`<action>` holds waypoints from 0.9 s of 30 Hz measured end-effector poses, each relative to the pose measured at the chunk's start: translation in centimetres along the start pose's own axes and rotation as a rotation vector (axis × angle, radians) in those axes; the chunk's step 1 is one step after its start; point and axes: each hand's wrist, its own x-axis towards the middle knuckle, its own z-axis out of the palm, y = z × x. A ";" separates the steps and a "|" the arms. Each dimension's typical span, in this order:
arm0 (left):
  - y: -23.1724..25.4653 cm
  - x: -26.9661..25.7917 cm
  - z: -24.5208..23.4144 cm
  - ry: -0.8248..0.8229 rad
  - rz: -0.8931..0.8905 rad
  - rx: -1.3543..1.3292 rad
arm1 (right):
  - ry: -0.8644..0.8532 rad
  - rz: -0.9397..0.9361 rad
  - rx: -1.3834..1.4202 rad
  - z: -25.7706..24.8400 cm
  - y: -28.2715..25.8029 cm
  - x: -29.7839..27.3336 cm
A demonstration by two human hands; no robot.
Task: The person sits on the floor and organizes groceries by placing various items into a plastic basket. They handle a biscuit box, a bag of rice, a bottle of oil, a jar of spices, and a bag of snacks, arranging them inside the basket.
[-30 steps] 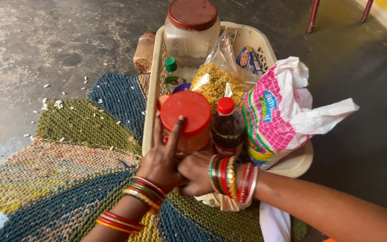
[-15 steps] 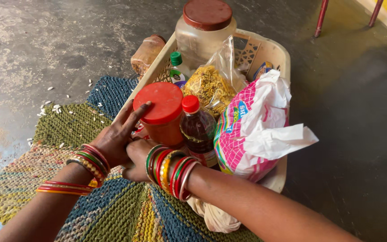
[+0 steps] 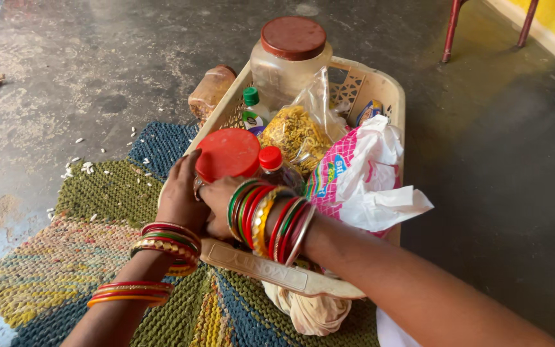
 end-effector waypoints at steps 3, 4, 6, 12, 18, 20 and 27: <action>1.3 0.9 0.2 0.068 -0.268 0.004 | 0.200 -0.180 0.056 -3.0 2.0 -1.2; 2.0 0.8 0.3 0.140 -0.278 -0.022 | 0.285 -0.260 0.070 -4.1 2.8 -1.4; 3.4 0.1 0.5 0.285 -0.295 -0.073 | 0.332 -0.321 0.035 -7.0 4.9 -1.3; 9.9 -5.4 3.2 0.295 -0.308 -0.068 | 0.285 -0.271 -0.045 -11.3 12.1 -1.6; 12.4 -8.6 3.0 -0.038 -0.104 0.129 | -0.002 -0.209 0.424 -7.9 16.2 -0.5; 12.0 -9.1 2.9 -0.166 0.110 0.186 | -0.043 -0.155 0.611 -6.9 16.6 -0.2; 9.3 -9.0 2.6 -0.196 0.480 0.084 | -0.156 0.024 0.857 -5.6 16.0 0.8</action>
